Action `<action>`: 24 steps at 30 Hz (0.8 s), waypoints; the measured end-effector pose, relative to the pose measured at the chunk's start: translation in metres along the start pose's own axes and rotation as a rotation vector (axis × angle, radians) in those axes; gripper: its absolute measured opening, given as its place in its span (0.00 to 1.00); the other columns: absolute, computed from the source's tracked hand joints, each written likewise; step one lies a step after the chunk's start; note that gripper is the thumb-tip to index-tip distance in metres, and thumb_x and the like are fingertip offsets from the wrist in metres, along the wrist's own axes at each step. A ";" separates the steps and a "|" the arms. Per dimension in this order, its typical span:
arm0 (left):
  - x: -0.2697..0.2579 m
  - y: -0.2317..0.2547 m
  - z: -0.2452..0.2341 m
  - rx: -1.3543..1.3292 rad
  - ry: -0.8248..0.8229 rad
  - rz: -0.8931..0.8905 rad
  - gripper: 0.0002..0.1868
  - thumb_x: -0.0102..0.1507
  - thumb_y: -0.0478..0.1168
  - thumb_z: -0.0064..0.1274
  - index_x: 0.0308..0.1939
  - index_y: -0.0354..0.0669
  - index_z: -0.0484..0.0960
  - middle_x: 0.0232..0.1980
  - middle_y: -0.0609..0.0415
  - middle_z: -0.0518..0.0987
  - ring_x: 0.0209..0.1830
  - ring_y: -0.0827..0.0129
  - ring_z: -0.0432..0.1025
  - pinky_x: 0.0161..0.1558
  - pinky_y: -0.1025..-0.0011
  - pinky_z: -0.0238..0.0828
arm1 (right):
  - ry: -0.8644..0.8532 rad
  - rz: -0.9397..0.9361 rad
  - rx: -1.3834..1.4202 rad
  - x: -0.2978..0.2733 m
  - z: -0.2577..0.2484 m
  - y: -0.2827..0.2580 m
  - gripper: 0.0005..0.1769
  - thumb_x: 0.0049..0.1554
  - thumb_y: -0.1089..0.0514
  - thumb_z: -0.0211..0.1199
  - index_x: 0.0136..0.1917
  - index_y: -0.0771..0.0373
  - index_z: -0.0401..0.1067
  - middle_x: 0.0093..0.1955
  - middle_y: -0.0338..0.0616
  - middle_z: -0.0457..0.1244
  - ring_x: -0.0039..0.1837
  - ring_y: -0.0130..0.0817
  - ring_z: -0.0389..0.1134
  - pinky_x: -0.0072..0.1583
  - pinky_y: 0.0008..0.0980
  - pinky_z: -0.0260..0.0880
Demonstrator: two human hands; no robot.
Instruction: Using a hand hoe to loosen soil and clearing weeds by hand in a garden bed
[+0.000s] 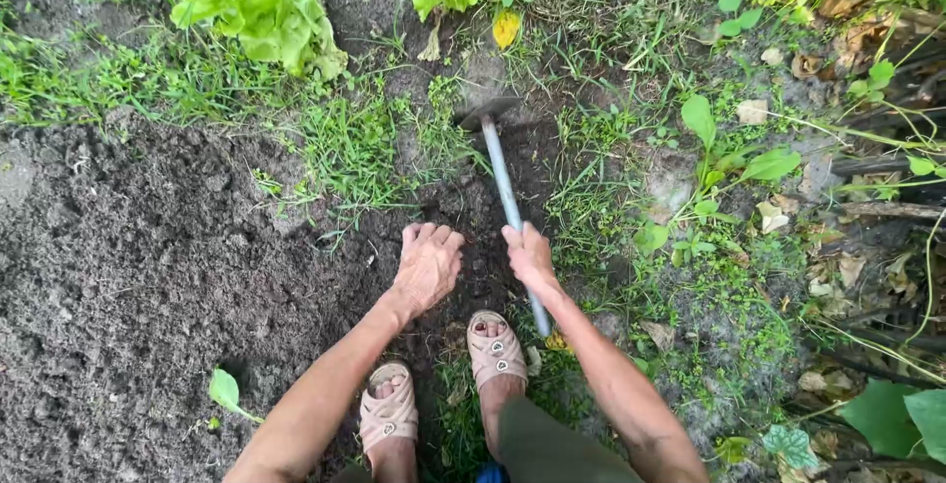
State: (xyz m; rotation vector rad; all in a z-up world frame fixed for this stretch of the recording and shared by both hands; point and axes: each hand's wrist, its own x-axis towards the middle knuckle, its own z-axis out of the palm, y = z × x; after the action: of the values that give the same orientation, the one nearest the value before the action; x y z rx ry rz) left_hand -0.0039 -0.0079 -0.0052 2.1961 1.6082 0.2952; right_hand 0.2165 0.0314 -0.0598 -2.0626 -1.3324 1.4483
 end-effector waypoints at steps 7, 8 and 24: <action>0.018 -0.031 0.010 0.033 0.034 -0.126 0.09 0.64 0.46 0.52 0.48 0.56 0.76 0.39 0.60 0.76 0.48 0.67 0.72 0.62 0.56 0.57 | 0.188 -0.188 0.297 -0.025 -0.055 -0.078 0.16 0.67 0.42 0.53 0.45 0.55 0.65 0.26 0.32 0.58 0.24 0.20 0.58 0.24 0.17 0.61; 0.029 -0.038 0.009 0.011 0.094 -0.153 0.11 0.64 0.45 0.54 0.50 0.56 0.76 0.39 0.60 0.76 0.48 0.66 0.71 0.61 0.56 0.57 | 0.197 -0.238 0.360 -0.029 -0.064 -0.088 0.17 0.69 0.40 0.50 0.48 0.53 0.65 0.27 0.29 0.58 0.24 0.17 0.57 0.25 0.13 0.61; 0.191 -0.086 0.059 0.500 -0.019 -0.025 0.08 0.65 0.43 0.52 0.44 0.59 0.87 0.39 0.59 0.82 0.43 0.67 0.73 0.58 0.55 0.52 | 0.134 -0.145 0.297 -0.058 -0.079 0.017 0.15 0.70 0.49 0.47 0.45 0.58 0.65 0.22 0.31 0.56 0.19 0.21 0.58 0.22 0.18 0.62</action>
State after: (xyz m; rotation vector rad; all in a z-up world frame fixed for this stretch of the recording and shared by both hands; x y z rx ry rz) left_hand 0.0057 0.1837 -0.1079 2.5177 1.8506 -0.1559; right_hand 0.2891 -0.0040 -0.0016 -1.7999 -1.1135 1.3303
